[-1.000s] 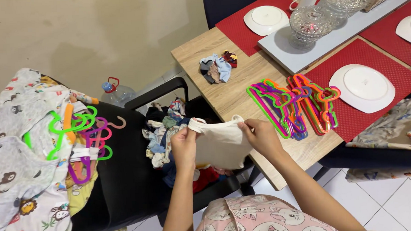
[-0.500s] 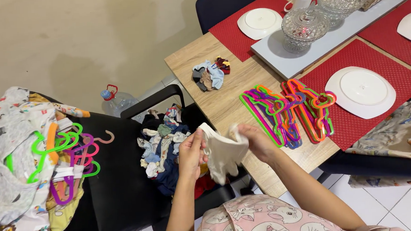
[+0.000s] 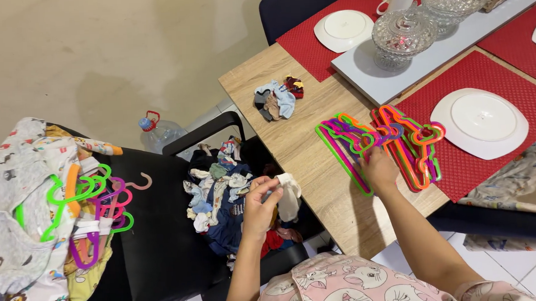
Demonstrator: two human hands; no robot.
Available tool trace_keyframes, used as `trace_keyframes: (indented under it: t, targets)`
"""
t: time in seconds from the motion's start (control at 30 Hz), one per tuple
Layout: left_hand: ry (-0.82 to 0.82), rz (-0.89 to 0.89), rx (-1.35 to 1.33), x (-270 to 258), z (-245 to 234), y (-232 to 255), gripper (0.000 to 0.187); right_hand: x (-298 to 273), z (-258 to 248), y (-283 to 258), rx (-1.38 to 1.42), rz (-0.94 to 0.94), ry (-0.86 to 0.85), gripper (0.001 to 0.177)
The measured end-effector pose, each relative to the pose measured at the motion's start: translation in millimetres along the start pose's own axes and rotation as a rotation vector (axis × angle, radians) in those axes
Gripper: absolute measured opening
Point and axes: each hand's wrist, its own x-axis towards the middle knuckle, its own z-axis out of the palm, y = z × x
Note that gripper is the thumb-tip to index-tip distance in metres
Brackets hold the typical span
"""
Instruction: The person picks up various small garments from a pile on a chair and places them onto colorful plastic hangers. They handle items such as a yellow shirt, a white tank top, and patterned baby clothes, then place the hung items on the chair. The process is repeated for several pieces of clothing.
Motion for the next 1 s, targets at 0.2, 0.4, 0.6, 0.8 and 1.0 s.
trace_keyframes:
  t: [0.2, 0.4, 0.6, 0.8, 1.0]
  targets:
    - [-0.014, -0.113, -0.067, 0, -11, 24, 0.026, 12, 4, 11, -0.093, 0.109, -0.085, 0.03]
    - [-0.022, -0.069, -0.15, 7, -18, 36, 0.033, -1, -27, 7, 0.358, -0.082, -0.058, 0.038]
    - [0.033, -0.037, -0.053, 19, -37, 21, 0.033, -32, -105, -37, 0.611, -0.266, -0.272, 0.027]
    - [0.013, -0.023, 0.147, 12, -39, 26, 0.033, -67, -146, -100, 0.579, -0.583, -0.29, 0.023]
    - [0.271, 0.19, 1.021, -9, -30, 82, 0.034, -97, -142, -141, 0.622, -0.675, -0.204, 0.014]
